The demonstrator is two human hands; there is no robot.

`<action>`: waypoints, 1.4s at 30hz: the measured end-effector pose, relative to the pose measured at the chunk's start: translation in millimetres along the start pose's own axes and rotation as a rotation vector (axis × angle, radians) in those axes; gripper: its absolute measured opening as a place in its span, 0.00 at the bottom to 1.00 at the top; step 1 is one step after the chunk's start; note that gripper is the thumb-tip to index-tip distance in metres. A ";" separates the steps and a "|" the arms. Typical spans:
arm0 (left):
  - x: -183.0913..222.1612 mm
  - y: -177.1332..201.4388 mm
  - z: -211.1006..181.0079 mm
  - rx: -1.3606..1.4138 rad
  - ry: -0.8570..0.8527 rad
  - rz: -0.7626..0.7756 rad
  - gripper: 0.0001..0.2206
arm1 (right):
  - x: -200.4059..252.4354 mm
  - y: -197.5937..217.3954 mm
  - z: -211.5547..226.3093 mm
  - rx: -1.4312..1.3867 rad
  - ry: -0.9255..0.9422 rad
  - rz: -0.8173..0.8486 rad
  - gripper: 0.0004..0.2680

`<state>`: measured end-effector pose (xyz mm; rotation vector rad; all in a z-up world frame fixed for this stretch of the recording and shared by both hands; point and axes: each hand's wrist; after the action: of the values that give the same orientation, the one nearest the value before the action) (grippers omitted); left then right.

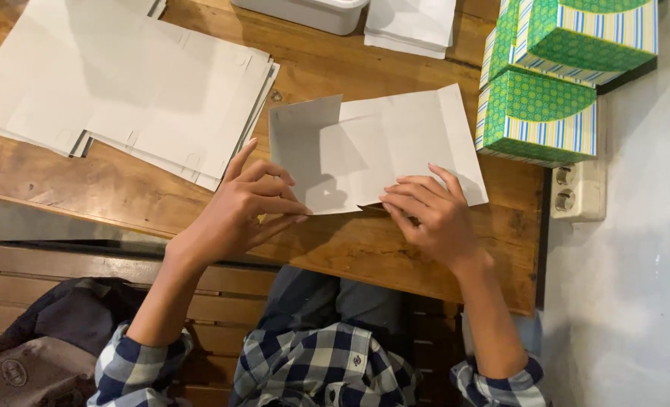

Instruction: Assembling cardboard boxes by folding flat templates and tucking in flaps.

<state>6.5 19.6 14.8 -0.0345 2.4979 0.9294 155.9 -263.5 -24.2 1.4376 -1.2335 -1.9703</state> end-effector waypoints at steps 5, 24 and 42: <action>-3.0 0.3 1.6 -0.042 0.015 0.069 0.02 | -18.5 2.7 -4.2 -0.028 -0.003 0.120 0.01; -18.1 -32.8 14.6 -0.170 -0.003 0.271 0.10 | -117.7 -19.0 30.6 0.216 0.260 0.739 0.03; -18.8 -58.9 22.9 -0.213 -0.057 0.205 0.11 | -20.4 75.7 101.3 -0.161 -0.334 0.041 0.06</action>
<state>43.7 -14.0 -28.1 0.1794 2.3717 1.2595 59.2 -246.2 58.0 1.0265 -1.1914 -2.2883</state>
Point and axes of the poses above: each hand's wrist, its own x-axis away from the middle knuckle, its own y-axis out of the back of the hand, z = x × y, and after that the axes turned 12 degrees about x, right-handed
